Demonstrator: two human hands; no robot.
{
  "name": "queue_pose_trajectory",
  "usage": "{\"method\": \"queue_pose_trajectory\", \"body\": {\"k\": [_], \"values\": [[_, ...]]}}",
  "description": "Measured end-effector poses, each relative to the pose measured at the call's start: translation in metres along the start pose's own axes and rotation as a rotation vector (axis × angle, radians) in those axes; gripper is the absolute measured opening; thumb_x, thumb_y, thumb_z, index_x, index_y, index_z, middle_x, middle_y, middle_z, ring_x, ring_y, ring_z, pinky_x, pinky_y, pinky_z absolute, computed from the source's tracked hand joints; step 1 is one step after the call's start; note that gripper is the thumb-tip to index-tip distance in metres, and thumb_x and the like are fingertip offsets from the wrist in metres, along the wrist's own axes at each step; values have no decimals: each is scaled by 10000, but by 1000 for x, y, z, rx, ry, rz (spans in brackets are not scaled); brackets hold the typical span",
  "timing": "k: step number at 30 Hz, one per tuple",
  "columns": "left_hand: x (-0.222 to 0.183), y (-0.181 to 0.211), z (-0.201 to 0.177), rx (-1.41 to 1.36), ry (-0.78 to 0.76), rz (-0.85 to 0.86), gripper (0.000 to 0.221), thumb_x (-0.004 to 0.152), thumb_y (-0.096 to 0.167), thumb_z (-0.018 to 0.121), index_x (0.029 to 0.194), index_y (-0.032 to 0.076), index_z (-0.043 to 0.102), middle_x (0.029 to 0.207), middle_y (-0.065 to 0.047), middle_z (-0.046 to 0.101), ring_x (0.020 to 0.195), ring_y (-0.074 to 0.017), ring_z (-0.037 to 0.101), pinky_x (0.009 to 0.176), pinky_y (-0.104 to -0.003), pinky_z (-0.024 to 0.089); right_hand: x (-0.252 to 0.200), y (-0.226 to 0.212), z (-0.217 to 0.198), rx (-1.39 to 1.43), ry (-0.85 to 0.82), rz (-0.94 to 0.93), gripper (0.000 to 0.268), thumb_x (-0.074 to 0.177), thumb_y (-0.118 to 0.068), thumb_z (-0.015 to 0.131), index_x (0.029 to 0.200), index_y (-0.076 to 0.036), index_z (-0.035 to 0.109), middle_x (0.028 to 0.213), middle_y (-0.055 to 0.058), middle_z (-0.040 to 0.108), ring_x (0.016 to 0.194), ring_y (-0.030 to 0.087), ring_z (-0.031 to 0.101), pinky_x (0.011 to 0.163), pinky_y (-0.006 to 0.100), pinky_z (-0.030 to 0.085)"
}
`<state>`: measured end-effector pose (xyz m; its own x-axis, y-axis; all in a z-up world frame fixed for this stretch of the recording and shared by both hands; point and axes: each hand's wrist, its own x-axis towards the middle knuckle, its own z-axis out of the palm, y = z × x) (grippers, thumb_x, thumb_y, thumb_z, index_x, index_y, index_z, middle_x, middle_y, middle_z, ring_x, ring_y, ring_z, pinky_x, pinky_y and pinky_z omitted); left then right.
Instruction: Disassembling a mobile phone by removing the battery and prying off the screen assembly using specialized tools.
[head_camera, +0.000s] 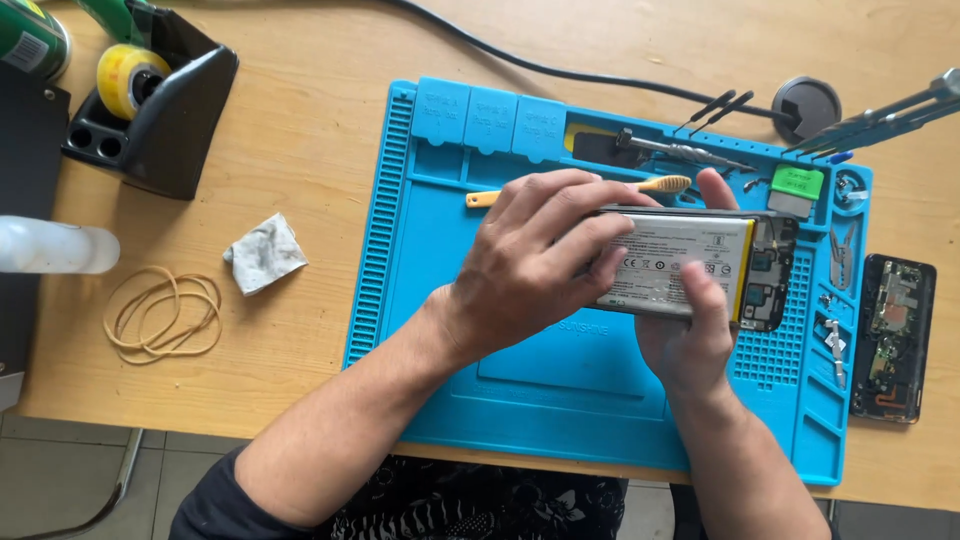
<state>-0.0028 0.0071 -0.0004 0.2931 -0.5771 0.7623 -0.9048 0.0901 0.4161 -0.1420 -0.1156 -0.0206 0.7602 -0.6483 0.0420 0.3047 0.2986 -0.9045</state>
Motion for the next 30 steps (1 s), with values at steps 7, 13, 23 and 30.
{"method": "queue_pose_trajectory", "body": {"k": [7, 13, 23, 30], "values": [[-10, 14, 9, -17, -53, 58, 125, 1000, 219, 684, 1038, 101, 697, 1266, -71, 659, 1168, -303, 638, 1000, -454, 482, -3, 4, 8, 4, -96, -153, 692, 996, -708, 641, 1423, -221, 399, 1441, 295, 506, 1392, 392, 510, 1271, 536, 416], [-17, 26, 12, -22, -126, -3, 164, 975, 271, 769, 1079, 171, 692, 1357, -34, 609, 1324, -303, 530, 1161, -529, 331, -5, 6, 12, -115, -80, -306, 624, 1053, -730, 559, 1416, -250, 393, 1446, 306, 514, 1385, 356, 510, 1276, 515, 404], [-19, 28, 14, 36, -86, 57, 89, 1052, 164, 768, 1058, 143, 682, 1356, -62, 612, 1304, -324, 571, 1166, -532, 337, -4, 11, 13, -130, -87, -363, 559, 1082, -692, 554, 1427, -277, 406, 1490, 290, 479, 1382, 345, 487, 1251, 480, 397], [-18, 29, 16, 20, -70, 50, 60, 1085, 134, 739, 1048, 138, 692, 1343, -55, 608, 1285, -318, 574, 1161, -507, 364, -3, 16, 9, -87, -84, -375, 532, 1096, -671, 540, 1445, -284, 436, 1488, 275, 475, 1445, 356, 464, 1265, 492, 375]]}}
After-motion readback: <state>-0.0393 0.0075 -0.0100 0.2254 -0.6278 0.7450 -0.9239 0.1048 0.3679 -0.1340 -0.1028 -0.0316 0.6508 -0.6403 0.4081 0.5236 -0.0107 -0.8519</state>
